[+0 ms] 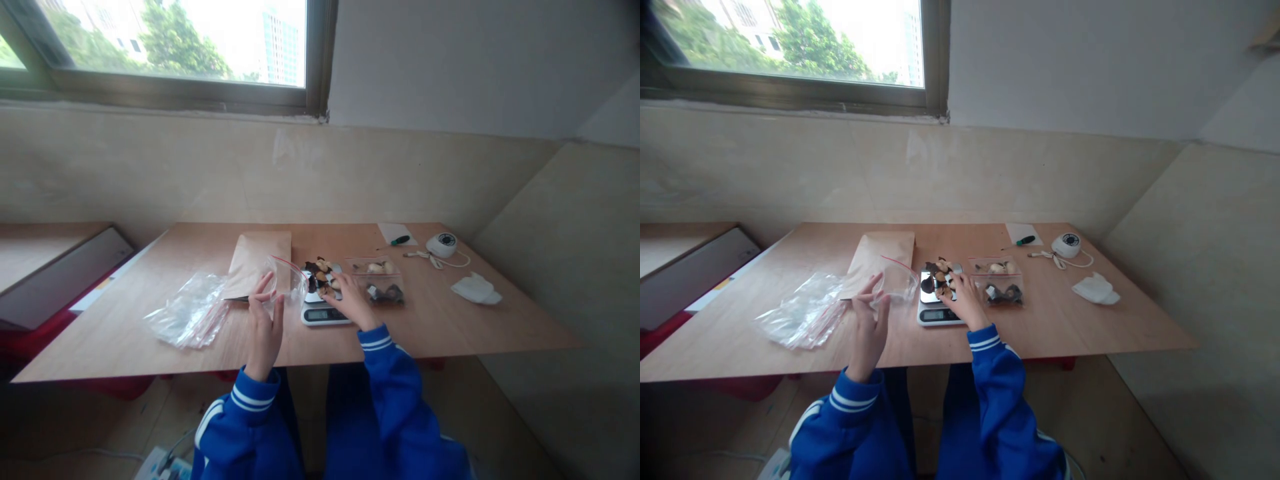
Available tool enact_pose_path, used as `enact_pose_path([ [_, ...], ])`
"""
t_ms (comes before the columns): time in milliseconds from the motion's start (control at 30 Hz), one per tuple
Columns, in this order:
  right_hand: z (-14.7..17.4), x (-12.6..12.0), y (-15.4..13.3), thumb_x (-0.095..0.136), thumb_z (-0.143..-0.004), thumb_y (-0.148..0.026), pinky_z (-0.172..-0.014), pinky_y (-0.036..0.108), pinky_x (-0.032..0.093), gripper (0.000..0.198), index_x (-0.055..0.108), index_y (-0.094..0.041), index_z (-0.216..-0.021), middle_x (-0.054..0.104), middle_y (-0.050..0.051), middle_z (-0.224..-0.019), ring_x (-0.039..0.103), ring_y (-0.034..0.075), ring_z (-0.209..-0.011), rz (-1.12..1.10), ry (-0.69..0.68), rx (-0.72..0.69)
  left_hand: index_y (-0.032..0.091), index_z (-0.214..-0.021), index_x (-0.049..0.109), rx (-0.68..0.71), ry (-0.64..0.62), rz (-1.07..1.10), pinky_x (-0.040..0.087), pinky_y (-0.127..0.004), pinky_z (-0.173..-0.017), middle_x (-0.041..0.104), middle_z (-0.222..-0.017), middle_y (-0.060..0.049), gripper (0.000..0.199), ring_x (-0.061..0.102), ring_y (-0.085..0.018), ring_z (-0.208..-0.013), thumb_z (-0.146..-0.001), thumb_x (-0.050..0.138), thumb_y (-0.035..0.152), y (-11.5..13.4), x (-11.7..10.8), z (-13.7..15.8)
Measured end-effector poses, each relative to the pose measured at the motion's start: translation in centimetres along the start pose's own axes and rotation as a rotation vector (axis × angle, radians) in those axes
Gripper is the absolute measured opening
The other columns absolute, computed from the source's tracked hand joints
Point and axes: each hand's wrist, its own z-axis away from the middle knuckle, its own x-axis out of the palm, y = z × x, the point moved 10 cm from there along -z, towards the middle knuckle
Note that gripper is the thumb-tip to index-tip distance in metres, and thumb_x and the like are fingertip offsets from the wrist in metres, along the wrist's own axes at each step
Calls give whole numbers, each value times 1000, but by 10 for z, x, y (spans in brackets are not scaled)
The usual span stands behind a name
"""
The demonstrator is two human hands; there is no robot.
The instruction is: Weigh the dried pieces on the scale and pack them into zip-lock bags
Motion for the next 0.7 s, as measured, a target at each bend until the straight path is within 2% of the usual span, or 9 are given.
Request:
enact_pose_path([
  [200,2,-8,-3,69,-77,-36,-90,41,45,51,57,-20,-124,61,13,-118,56,28,-109,-4,69,-54,22,-94,37,-36,10,12,36,-49,-108,35,-146,-19,13,36,-25,-137,-92,48,30,-7,19,7],
  [400,5,-12,0,70,-77,-35,-92,44,46,53,56,-19,-126,62,14,-119,55,30,-113,32,36,-85,21,-95,38,-38,22,-29,35,-53,-107,36,-143,-21,14,37,-28,-136,-91,48,29,-10,32,14],
  [567,6,-11,1,70,-78,-32,-101,46,43,54,54,-16,-128,48,18,-139,48,30,-127,-21,-12,-138,21,-95,38,-67,22,-46,38,-50,-105,37,-142,-21,15,40,-26,-133,-91,49,31,-11,33,18],
  [700,5,-6,-2,65,-82,-28,-102,43,43,52,50,-14,-130,55,18,-132,53,27,-123,-77,-81,-198,21,-95,40,-56,28,-41,39,-49,-104,40,-141,-20,15,43,-26,-131,-90,50,30,-6,31,18],
])
